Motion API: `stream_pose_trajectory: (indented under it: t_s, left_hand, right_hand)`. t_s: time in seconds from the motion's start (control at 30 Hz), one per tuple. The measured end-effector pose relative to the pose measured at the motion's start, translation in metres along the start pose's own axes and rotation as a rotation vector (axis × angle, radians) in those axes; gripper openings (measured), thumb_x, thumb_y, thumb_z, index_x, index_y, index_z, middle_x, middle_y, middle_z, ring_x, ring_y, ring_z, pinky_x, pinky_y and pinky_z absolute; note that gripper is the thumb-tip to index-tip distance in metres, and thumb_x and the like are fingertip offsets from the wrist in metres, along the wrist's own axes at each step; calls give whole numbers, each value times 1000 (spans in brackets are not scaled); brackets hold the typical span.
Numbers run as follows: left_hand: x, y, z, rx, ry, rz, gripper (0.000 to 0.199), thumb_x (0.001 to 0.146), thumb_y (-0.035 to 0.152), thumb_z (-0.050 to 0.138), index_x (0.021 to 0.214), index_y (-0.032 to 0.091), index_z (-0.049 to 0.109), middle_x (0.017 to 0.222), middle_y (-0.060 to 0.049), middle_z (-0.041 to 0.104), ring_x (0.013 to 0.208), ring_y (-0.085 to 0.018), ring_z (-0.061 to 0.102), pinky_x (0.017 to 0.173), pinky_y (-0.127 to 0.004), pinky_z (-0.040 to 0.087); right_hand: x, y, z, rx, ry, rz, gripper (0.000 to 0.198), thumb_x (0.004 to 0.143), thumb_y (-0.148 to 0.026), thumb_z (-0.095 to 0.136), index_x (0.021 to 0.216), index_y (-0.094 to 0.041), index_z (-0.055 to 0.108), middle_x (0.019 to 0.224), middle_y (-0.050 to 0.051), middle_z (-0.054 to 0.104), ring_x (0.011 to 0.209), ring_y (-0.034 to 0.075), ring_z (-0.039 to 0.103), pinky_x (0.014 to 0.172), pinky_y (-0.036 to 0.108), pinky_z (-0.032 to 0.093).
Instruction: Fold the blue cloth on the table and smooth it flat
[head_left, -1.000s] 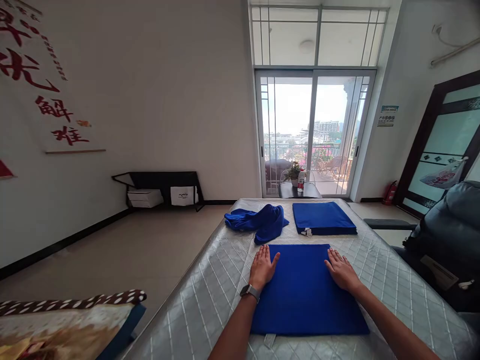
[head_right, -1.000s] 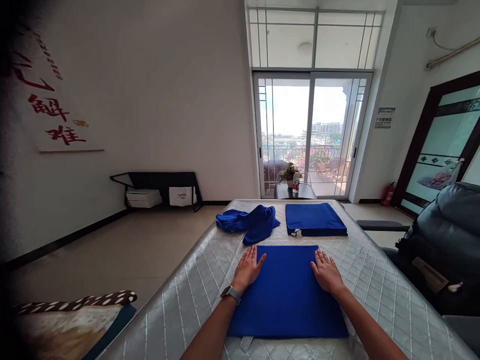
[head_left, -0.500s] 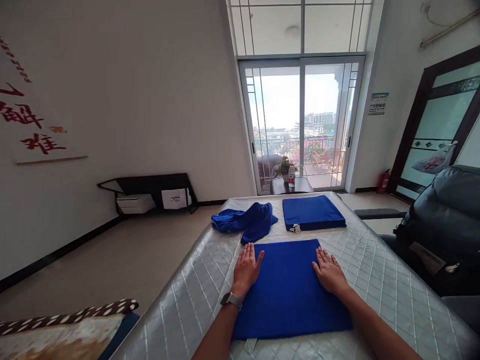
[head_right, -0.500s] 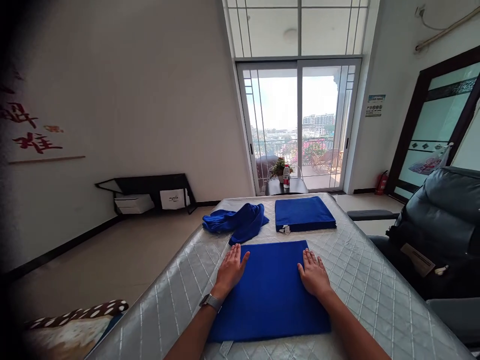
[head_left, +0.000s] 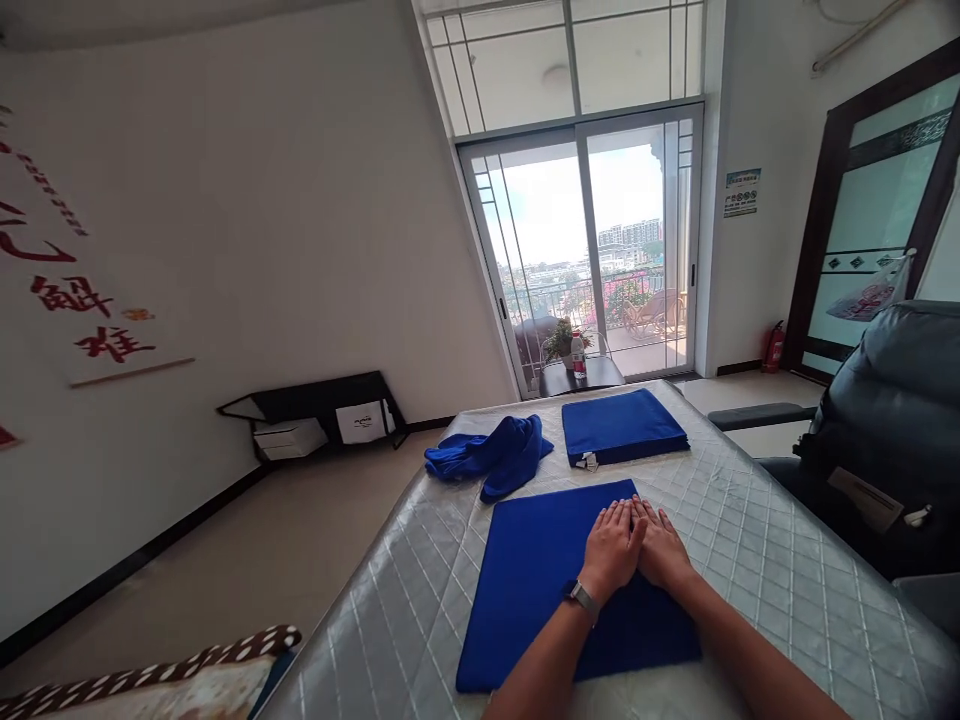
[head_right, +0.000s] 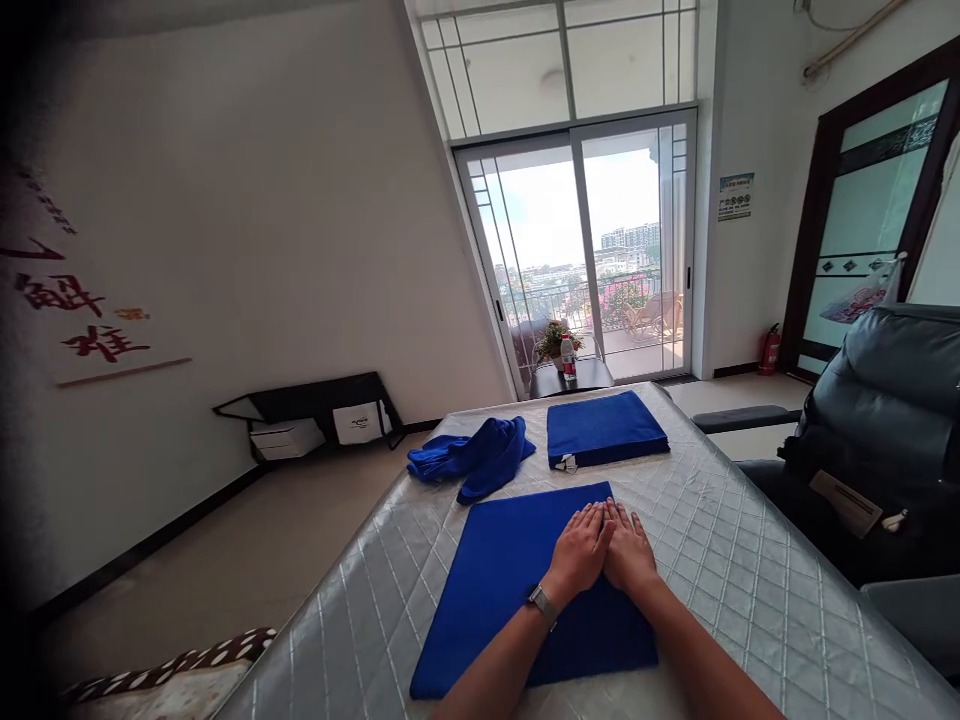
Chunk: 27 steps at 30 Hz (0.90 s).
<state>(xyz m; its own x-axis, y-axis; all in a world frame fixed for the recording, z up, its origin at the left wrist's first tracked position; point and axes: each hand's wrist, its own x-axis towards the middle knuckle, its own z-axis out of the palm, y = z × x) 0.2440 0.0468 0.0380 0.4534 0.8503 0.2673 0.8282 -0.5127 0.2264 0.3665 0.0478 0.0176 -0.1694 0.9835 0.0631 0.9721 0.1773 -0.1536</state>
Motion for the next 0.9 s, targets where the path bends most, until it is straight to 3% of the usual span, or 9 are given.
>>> stream_pose_trajectory:
  t_s: [0.17, 0.5, 0.63, 0.9]
  left_hand:
    - [-21, -32, -6, 55, -20, -56, 71, 103, 55, 8, 155, 14, 33, 159, -12, 38, 150, -24, 27, 123, -45, 26]
    - [-114, -162, -51, 248, -44, -379, 81, 100, 63, 7, 155, 8, 33, 161, -15, 31, 150, -26, 27, 122, -45, 26]
    - [-129, -176, -52, 241, -10, -431, 83, 100, 64, 7, 155, 6, 32, 161, -16, 30, 150, -26, 28, 122, -43, 27]
    - [-127, -172, -53, 206, 17, -435, 90, 98, 67, 8, 153, -1, 32, 160, -21, 30, 149, -29, 29, 122, -45, 28]
  right_hand:
    - [1, -2, -3, 42, 13, 32, 67, 99, -41, 23, 158, -9, 25, 165, 10, 21, 153, 23, 12, 124, 44, 10]
    - [3, -3, 0, 63, 30, 53, 71, 100, -48, 19, 159, -10, 22, 165, 8, 19, 153, 21, 11, 124, 43, 6]
    - [5, -2, 4, 14, 31, 49, 71, 100, -49, 17, 159, -9, 22, 166, 7, 18, 153, 21, 12, 124, 43, 5]
    - [3, -6, -1, -38, 21, 68, 70, 100, -49, 17, 159, -10, 23, 166, 4, 18, 153, 19, 13, 124, 41, 8]
